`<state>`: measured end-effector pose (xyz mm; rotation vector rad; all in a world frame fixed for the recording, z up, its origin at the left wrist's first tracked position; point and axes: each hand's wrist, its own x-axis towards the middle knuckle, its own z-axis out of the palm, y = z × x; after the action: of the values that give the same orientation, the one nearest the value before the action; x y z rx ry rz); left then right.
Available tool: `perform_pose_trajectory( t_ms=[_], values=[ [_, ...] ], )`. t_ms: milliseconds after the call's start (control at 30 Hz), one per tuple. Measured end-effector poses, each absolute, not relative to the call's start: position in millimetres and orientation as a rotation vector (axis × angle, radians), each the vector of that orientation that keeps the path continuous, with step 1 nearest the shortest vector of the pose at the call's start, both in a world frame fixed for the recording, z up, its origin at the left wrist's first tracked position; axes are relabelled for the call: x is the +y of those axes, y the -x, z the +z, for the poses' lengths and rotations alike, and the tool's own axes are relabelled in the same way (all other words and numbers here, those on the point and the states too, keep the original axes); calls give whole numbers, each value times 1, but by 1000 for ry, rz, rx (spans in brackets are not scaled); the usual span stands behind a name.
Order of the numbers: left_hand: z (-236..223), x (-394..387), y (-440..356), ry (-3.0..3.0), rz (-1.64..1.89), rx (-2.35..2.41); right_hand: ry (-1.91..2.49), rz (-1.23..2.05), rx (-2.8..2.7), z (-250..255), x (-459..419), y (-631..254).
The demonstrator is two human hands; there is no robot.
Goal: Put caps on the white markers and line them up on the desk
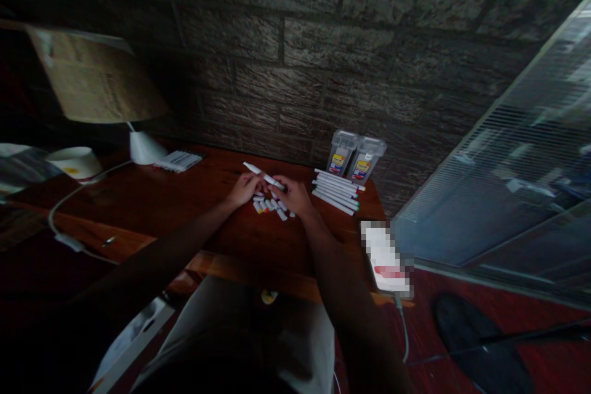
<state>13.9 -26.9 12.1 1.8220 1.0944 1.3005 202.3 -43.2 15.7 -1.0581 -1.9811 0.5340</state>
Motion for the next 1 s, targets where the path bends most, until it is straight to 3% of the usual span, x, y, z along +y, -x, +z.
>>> perform_pose_trajectory(
  t_ms=[433,667,833,1000],
  values=[
    [7,-25,-13,-2264,1355,1247,1108,389,-2094,27,-53,-196],
    [-3,-15,-7,-2192,1363,1603,1414,363,-1935,15,-37,-205],
    [5,-16,0,-2087,907,2092,1636,369,-1768,14,-33,-211],
    [11,-19,1,-2119,549,2126,1663,469,-1729,19,-37,-211]
  ],
)
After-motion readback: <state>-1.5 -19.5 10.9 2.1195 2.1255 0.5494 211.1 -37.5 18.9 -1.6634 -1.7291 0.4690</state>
